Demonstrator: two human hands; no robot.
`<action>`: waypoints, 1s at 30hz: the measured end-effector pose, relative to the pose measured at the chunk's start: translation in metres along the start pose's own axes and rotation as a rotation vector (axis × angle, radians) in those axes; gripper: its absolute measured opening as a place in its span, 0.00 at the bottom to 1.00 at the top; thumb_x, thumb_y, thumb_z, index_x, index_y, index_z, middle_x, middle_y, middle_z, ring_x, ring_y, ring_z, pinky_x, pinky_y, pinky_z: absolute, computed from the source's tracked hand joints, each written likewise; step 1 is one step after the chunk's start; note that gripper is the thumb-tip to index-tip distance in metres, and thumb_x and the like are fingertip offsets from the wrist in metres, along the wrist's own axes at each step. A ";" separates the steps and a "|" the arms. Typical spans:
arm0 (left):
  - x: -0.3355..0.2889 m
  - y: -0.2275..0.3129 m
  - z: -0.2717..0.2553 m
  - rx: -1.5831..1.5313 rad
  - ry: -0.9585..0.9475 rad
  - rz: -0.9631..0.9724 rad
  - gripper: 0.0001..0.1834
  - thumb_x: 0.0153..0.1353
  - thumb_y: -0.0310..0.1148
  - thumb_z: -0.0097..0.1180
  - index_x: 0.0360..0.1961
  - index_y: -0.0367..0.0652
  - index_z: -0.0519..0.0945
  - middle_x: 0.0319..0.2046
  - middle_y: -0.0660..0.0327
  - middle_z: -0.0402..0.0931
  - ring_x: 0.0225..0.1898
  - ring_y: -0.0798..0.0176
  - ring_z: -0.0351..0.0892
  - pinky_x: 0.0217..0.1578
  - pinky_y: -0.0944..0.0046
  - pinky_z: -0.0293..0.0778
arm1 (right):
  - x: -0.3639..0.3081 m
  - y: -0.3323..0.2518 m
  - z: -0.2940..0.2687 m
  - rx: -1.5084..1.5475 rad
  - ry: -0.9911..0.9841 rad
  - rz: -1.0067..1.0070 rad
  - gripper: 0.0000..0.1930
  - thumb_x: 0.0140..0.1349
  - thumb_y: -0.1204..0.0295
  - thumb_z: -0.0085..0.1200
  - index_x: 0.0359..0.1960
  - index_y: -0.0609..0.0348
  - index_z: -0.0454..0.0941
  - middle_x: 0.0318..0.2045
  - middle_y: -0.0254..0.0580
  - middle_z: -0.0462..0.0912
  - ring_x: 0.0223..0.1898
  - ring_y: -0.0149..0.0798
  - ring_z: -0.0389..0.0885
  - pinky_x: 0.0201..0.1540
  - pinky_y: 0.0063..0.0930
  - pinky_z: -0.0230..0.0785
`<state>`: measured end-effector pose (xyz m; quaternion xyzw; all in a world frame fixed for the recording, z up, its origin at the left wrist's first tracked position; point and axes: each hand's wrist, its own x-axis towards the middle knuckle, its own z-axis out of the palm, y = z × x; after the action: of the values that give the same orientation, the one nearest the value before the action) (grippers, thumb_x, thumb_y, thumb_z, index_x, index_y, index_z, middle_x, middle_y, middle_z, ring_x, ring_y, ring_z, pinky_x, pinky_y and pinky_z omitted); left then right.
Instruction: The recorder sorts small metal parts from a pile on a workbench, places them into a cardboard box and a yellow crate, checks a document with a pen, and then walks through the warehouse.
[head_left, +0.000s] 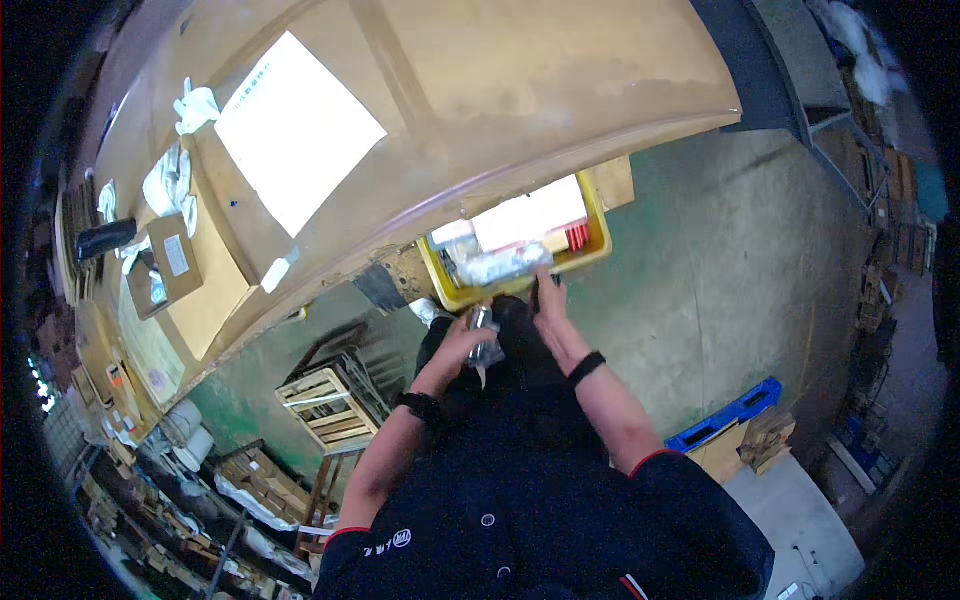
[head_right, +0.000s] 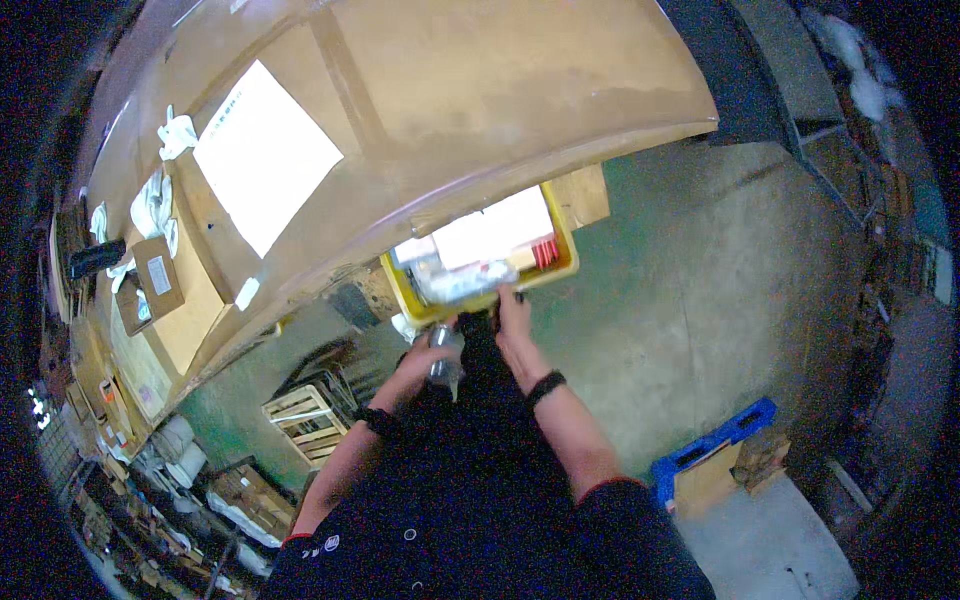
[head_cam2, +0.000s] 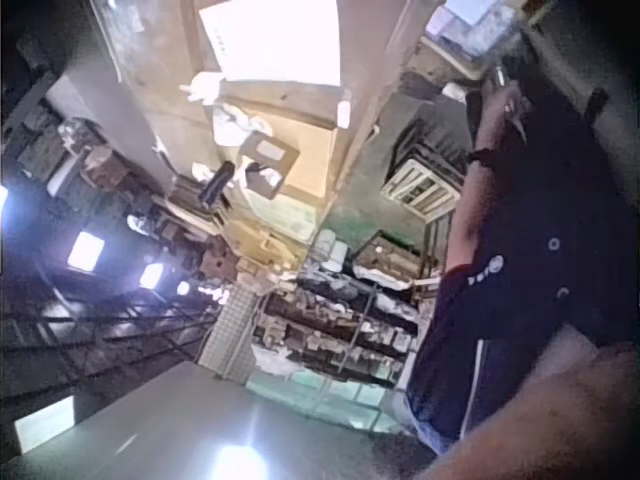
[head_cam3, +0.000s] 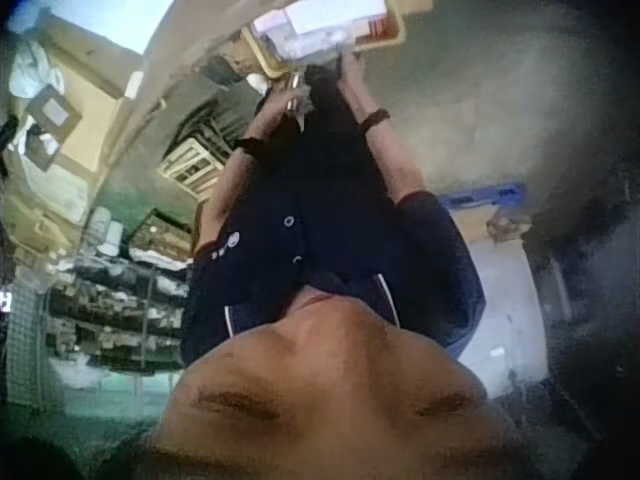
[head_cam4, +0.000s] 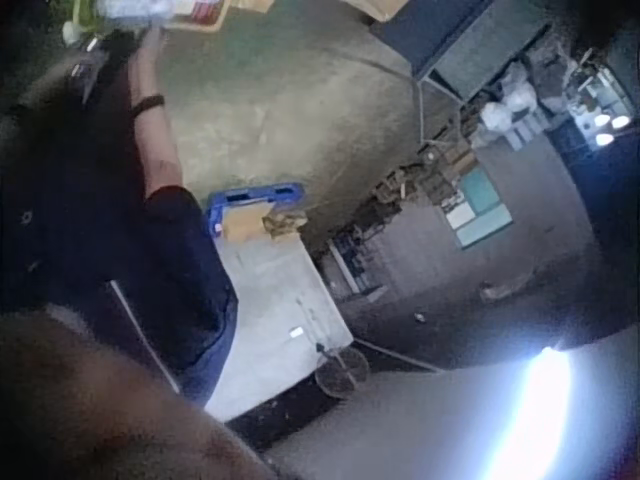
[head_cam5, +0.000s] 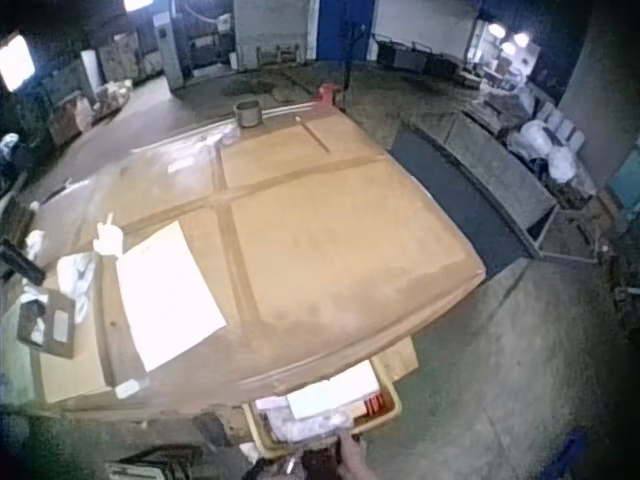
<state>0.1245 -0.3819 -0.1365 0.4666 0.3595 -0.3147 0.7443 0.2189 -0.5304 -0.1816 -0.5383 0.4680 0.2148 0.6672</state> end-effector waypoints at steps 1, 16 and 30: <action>0.002 0.010 0.003 -0.042 0.013 0.030 0.29 0.48 0.31 0.56 0.55 0.46 0.69 0.30 0.68 0.72 0.28 0.72 0.70 0.33 0.70 0.69 | 0.015 -0.011 0.009 -0.018 -0.049 -0.037 0.11 0.51 0.63 0.56 0.23 0.54 0.70 0.11 0.30 0.67 0.09 0.28 0.63 0.10 0.23 0.53; 0.020 0.010 -0.010 0.108 0.104 0.009 0.20 0.50 0.30 0.55 0.47 0.49 0.75 0.32 0.67 0.73 0.27 0.70 0.71 0.28 0.67 0.72 | 0.048 -0.078 0.023 -0.301 -0.238 -0.260 0.18 0.53 0.56 0.60 0.13 0.47 0.67 0.08 0.24 0.63 0.09 0.22 0.56 0.12 0.19 0.45; 0.014 -0.011 -0.006 0.145 0.168 -0.050 0.18 0.45 0.27 0.54 0.42 0.43 0.77 0.31 0.66 0.73 0.32 0.71 0.71 0.34 0.70 0.69 | 0.131 -0.088 0.029 -1.530 -0.239 -0.567 0.19 0.49 0.55 0.55 0.38 0.55 0.78 0.32 0.45 0.82 0.37 0.46 0.80 0.39 0.40 0.71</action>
<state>0.1223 -0.3821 -0.1549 0.5350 0.4085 -0.3180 0.6677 0.3615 -0.5613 -0.2484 -0.9152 -0.0357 0.3534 0.1903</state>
